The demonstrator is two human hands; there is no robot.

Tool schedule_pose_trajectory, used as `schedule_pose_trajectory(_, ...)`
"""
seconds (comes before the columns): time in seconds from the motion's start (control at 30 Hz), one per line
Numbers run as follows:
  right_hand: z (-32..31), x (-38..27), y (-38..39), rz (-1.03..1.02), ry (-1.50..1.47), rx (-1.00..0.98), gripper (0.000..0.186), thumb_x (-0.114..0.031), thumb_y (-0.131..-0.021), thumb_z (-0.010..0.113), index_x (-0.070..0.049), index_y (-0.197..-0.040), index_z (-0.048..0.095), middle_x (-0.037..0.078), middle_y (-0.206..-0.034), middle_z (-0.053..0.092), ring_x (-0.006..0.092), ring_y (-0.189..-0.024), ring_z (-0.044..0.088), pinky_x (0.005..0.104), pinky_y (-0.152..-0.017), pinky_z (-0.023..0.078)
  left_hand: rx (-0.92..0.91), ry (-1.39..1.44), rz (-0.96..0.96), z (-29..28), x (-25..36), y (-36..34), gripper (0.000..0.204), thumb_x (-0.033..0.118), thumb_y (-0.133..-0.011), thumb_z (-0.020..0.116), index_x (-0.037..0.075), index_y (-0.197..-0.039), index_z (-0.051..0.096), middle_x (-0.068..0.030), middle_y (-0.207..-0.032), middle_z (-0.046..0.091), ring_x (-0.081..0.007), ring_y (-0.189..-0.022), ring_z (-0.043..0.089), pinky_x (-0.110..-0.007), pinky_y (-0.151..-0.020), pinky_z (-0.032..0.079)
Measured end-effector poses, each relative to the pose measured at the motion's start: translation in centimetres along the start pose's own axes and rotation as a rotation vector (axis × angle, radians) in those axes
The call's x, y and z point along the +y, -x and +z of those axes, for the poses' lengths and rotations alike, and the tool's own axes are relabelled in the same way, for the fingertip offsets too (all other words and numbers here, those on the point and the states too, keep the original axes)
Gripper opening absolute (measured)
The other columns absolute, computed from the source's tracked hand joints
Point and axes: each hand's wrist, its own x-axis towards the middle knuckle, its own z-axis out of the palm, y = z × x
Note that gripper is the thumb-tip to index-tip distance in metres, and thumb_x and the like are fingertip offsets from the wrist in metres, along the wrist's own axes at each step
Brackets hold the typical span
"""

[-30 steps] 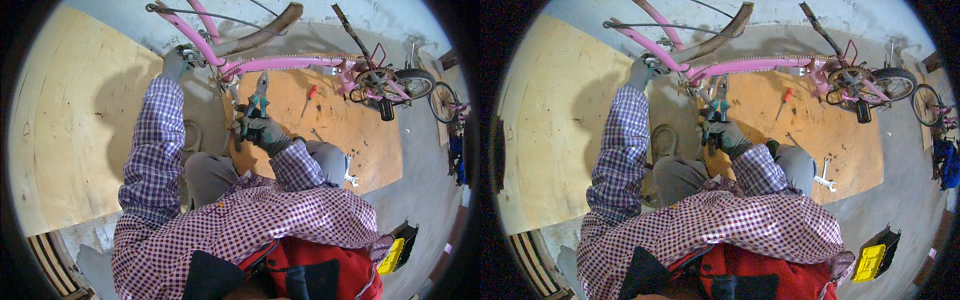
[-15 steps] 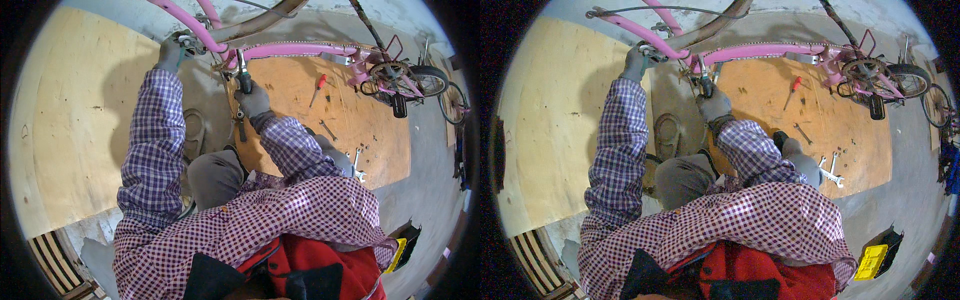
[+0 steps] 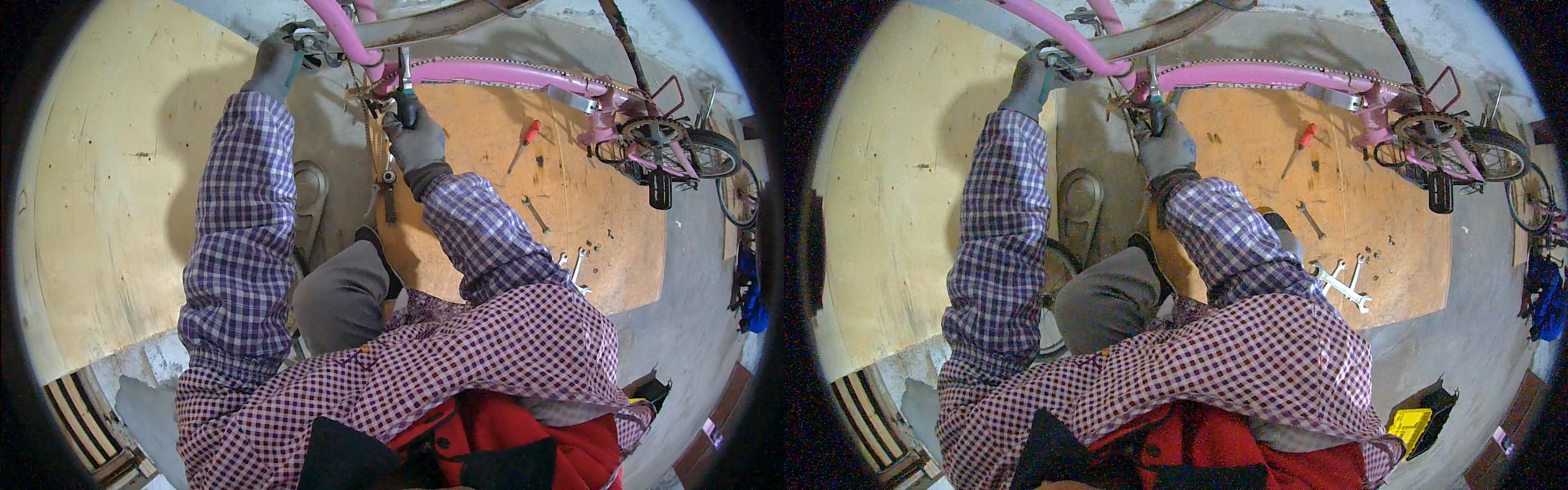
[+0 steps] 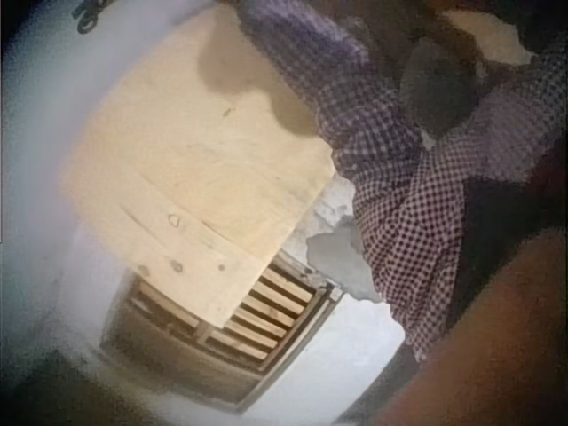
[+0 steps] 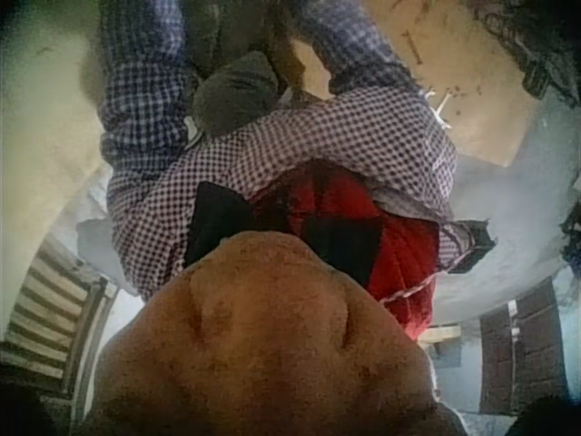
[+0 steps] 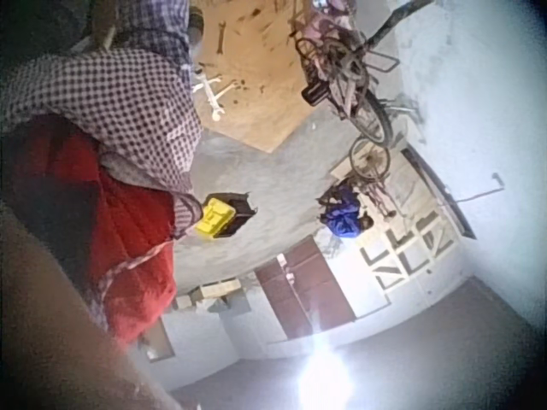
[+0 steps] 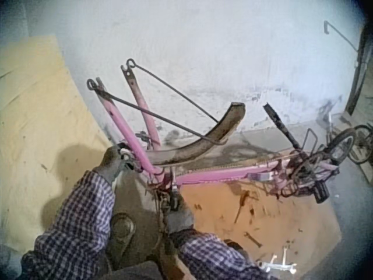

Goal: The person removes the chain from a pink bicycle using pliers, then installs a mudguard onto the front fork and tightens it with a wrench. The person also uses pliers to adjust the chain near the crankset.

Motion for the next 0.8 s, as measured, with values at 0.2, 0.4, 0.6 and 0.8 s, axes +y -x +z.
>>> schedule_pose_trajectory(0.2, 0.6, 0.1, -0.5, 0.040, -0.079, -0.029, 0.042, -0.036, -0.089, 0.070, -0.015, -0.126, 0.065, 0.017, -0.107, 0.072, 0.0368, -0.102, 0.068, 0.0445, -0.086, 0.052, -0.040, 0.020, 0.013, 0.2, 0.8, 0.4, 0.030, 0.008, -0.099, 0.049, 0.007, -0.120, 0.071, -0.0065, -0.096, 0.072, -0.0151, -0.079, 0.069, -0.030, -0.068, 0.060)
schedule_pose_trajectory(0.4, 1.0, -0.2, -0.2, 0.000, -0.123, -0.028, 0.042, -0.035, -0.090, 0.070, -0.015, -0.127, 0.064, 0.016, -0.107, 0.072, 0.0351, -0.101, 0.069, 0.0425, -0.086, 0.053, 0.000, -0.183, -0.015, 1.0, 1.6, 0.7, 0.035, 0.012, -0.106, 0.037, 0.006, -0.127, 0.064, -0.0108, -0.113, 0.070, -0.0230, -0.095, 0.070, -0.042, -0.076, 0.062)
schedule_pose_trajectory(0.6, 1.5, -0.3, -0.1, -0.039, -0.107, 0.010, 0.042, -0.032, -0.090, 0.070, -0.013, -0.128, 0.063, 0.012, -0.097, 0.070, 0.0271, -0.088, 0.067, 0.0385, -0.076, 0.052, -0.059, -0.158, 0.159, -1.5, -5.0, -4.7, 0.036, 0.010, -0.105, 0.037, 0.006, -0.130, 0.063, -0.0101, -0.108, 0.071, -0.0206, -0.089, 0.069, -0.038, -0.074, 0.060)
schedule_pose_trajectory(0.8, 2.1, -0.3, -0.4, -0.005, -0.117, -0.004, 0.043, -0.032, -0.090, 0.070, -0.016, -0.129, 0.064, 0.016, -0.106, 0.073, 0.0357, -0.096, 0.070, 0.0439, -0.082, 0.054, -0.048, -0.668, 0.397, -2.7, -8.4, -6.9, 0.036, 0.005, -0.103, 0.043, 0.007, -0.134, 0.062, -0.0094, -0.104, 0.071, -0.0191, -0.086, 0.069, -0.034, -0.073, 0.059)
